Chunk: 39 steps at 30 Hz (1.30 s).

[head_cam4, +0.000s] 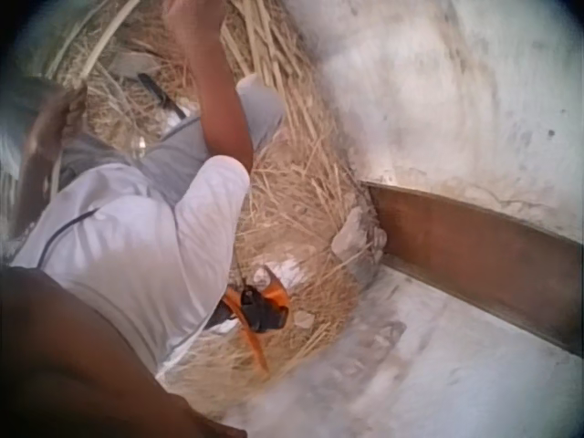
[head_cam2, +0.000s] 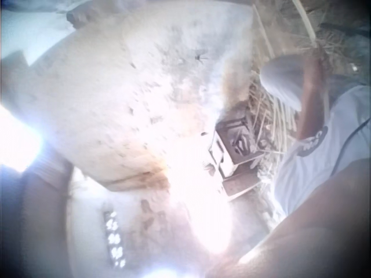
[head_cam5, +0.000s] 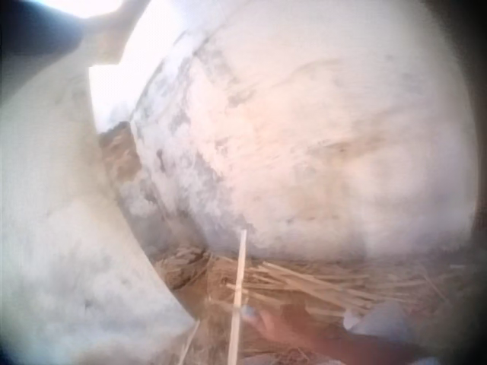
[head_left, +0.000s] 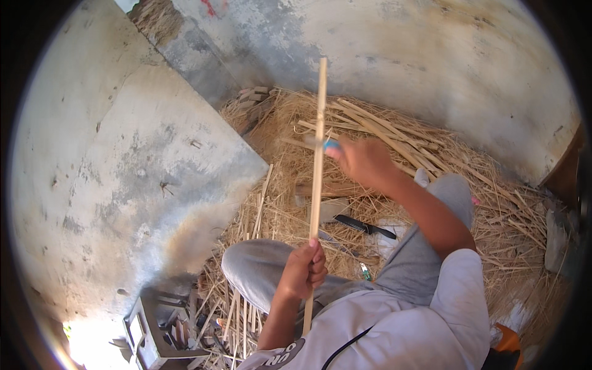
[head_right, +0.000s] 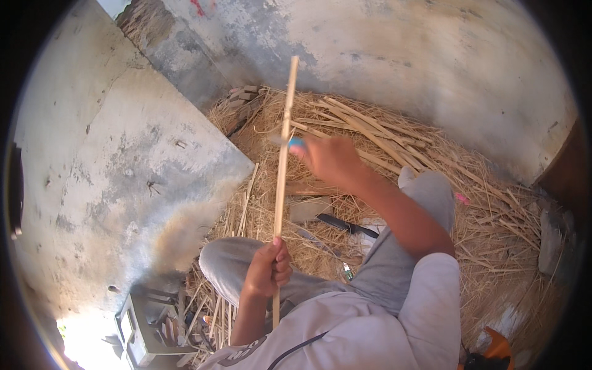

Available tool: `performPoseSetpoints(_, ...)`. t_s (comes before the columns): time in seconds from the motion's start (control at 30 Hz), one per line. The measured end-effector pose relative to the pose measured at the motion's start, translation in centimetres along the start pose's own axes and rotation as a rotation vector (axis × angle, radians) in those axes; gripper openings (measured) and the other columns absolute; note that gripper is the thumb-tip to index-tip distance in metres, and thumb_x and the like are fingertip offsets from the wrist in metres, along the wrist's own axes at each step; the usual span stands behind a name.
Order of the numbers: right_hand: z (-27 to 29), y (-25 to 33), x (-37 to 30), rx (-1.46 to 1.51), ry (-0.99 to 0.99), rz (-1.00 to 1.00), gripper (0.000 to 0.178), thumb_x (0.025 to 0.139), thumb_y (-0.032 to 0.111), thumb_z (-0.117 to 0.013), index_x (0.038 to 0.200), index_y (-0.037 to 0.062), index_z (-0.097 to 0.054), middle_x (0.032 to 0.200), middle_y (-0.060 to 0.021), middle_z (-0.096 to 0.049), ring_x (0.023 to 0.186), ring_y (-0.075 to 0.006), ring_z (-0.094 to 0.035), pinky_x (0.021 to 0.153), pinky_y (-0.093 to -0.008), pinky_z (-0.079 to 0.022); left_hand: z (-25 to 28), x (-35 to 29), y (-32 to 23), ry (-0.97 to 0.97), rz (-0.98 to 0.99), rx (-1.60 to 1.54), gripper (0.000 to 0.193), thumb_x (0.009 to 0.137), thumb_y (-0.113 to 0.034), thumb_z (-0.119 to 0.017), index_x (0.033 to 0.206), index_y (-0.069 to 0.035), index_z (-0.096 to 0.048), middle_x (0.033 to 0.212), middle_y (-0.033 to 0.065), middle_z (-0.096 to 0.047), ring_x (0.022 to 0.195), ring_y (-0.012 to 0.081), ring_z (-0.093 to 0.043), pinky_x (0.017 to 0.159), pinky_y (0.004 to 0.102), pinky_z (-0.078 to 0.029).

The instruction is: The person sits on a straw-covered floor and uses a knife to split a long bamboo stalk into thin strips. They hold the stalk with one hand and use the knife to carefully separate the fibers, creating multiple thin pieces.

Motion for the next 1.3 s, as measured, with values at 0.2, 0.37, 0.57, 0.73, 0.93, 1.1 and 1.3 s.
performPoseSetpoints(0.2, 2.1, -5.1, 0.8, -0.064, -0.084, -0.097, 0.056, 0.107, 0.052, -0.038, 0.087, 0.0062, -0.063, 0.049, -0.0045, -0.052, 0.043, -0.0215, -0.054, 0.044, -0.0381, -0.046, -1.0, 0.5, 1.0, 0.004, 0.011, 0.038, 0.041, 0.107, -0.045, -0.048, 0.079, -0.014, -0.043, 0.06, -0.0053, -0.031, 0.045, 0.0059, -0.025, 0.04, 0.0246, -0.018)
performPoseSetpoints(0.37, 1.3, -3.0, -0.3, 0.22, 0.363, -0.239, 0.059, 0.107, 0.053, -0.037, 0.09, 0.0038, -0.065, 0.055, -0.0095, -0.056, 0.052, -0.0259, -0.061, 0.05, -0.0416, -0.049, 0.6, 1.1, 0.9, -0.03, -0.041, 0.156, 0.04, 0.107, -0.044, -0.049, 0.081, -0.014, -0.046, 0.059, -0.0067, -0.031, 0.046, 0.005, -0.026, 0.041, 0.0243, -0.018)
performPoseSetpoints(0.57, 0.0, 1.4, -2.5, 0.093, 0.195, 0.113, 0.048, 0.104, 0.049, -0.049, 0.089, 0.0044, -0.062, 0.051, -0.0103, -0.055, 0.043, -0.0288, -0.056, 0.045, -0.0427, -0.045, 0.9, 1.4, 0.2, -0.134, -0.131, 0.245, 0.04, 0.106, -0.045, -0.05, 0.08, -0.015, -0.047, 0.059, -0.0085, -0.031, 0.046, 0.0035, -0.026, 0.041, 0.023, -0.018)
performPoseSetpoints(0.73, 0.2, 2.3, -3.1, 0.095, 0.124, 0.185, 0.048, 0.103, 0.048, -0.051, 0.086, 0.0045, -0.061, 0.047, -0.0084, -0.052, 0.038, -0.028, -0.053, 0.04, -0.04, -0.042, 1.0, 0.9, 0.0, -0.182, -0.146, 0.307, 0.04, 0.106, -0.045, -0.052, 0.08, -0.015, -0.047, 0.058, -0.0092, -0.03, 0.046, 0.0032, -0.026, 0.042, 0.0223, -0.018)
performPoseSetpoints(0.93, 1.1, -0.4, -1.4, 0.129, 0.027, -0.013, 0.05, 0.106, 0.048, -0.046, 0.086, 0.0048, -0.061, 0.046, -0.0049, -0.048, 0.037, -0.0213, -0.047, 0.04, -0.035, -0.04, 0.7, 0.2, -0.5, -0.135, -0.168, 0.281, 0.041, 0.106, -0.044, -0.051, 0.079, -0.014, -0.046, 0.058, -0.008, -0.03, 0.045, 0.0035, -0.025, 0.041, 0.0233, -0.017)
performPoseSetpoints(1.1, 3.7, -4.3, 0.2, 0.103, -0.12, -0.049, 0.057, 0.108, 0.054, -0.035, 0.08, 0.0082, -0.056, 0.047, 0.0004, -0.042, 0.036, -0.0151, -0.04, 0.039, -0.0306, -0.038, 0.0, -0.5, -0.2, -0.032, -0.088, 0.224, 0.041, 0.106, -0.044, -0.05, 0.079, -0.014, -0.044, 0.058, -0.007, -0.03, 0.045, 0.0041, -0.024, 0.04, 0.024, -0.017)
performPoseSetpoints(1.3, 1.8, -3.7, 0.0, 1.472, 0.455, -0.398, 0.059, 0.105, 0.064, -0.035, 0.071, 0.0155, -0.038, 0.05, 0.0082, -0.03, 0.036, -0.0037, -0.029, 0.034, -0.0208, -0.029, 0.8, 0.0, 0.0, 0.051, -0.079, 0.148, 0.041, 0.106, -0.043, -0.05, 0.08, -0.014, -0.043, 0.057, -0.0059, -0.029, 0.044, 0.0045, -0.023, 0.04, 0.0244, -0.016)
Point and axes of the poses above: each hand's wrist, its own x-axis towards the middle knuckle, its own z-axis out of the back of the hand, y = z × x, the point moved 4 cm from there along x, towards the middle knuckle
